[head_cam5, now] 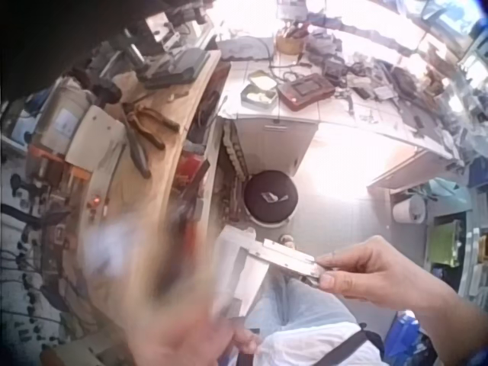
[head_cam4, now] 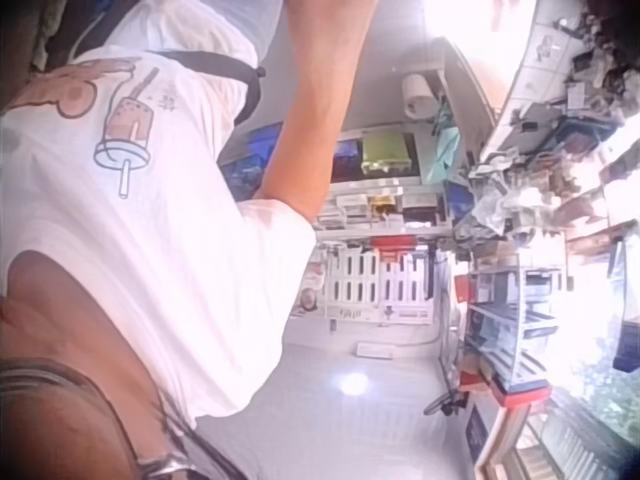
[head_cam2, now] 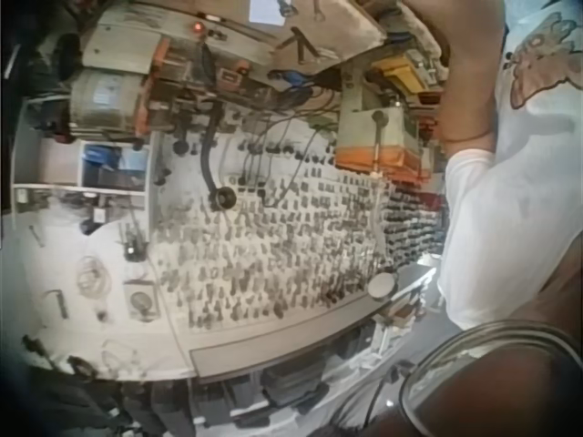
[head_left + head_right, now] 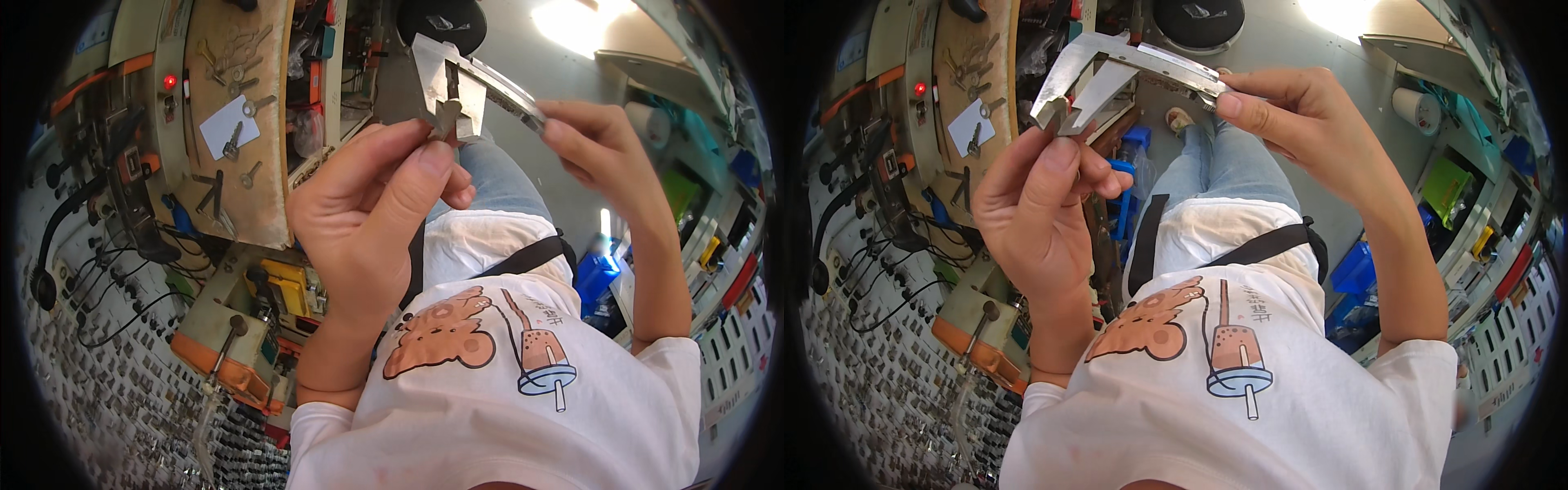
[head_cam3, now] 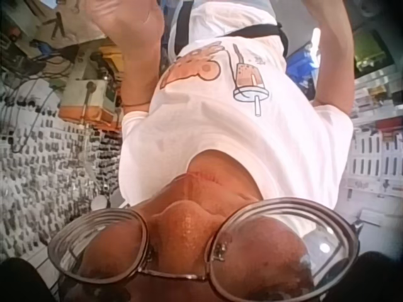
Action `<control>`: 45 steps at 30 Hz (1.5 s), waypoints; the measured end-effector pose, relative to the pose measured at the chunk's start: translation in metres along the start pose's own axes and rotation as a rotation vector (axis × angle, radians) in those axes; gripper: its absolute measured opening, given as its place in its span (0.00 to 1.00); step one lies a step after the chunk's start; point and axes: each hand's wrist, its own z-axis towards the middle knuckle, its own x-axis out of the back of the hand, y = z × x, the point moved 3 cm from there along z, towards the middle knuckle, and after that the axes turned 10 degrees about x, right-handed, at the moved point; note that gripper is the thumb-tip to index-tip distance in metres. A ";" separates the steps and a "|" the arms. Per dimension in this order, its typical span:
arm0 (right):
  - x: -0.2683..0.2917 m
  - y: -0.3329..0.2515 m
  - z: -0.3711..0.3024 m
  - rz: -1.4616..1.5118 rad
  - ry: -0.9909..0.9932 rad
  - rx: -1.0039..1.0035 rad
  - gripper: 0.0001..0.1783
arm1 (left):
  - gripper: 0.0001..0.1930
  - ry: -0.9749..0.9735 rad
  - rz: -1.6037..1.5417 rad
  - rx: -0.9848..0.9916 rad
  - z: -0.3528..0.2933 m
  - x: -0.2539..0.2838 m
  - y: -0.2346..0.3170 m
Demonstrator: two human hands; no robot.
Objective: The person files a metal key using a metal file, repeatedly checking its profile against a reference key and measuring it with a caliper. The person alternates between filing and inspection, handling both the key and the caliper.
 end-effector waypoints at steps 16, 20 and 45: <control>0.016 -0.011 -0.004 -0.148 0.027 0.113 0.21 | 0.07 -0.135 0.193 -0.018 0.007 0.012 -0.005; 0.017 -0.015 -0.009 -0.243 0.093 0.194 0.20 | 0.06 -0.202 0.370 -0.124 0.009 0.020 -0.010; 0.025 -0.039 -0.017 -0.703 0.059 0.642 0.25 | 0.06 -0.310 0.549 -0.356 0.008 0.021 -0.008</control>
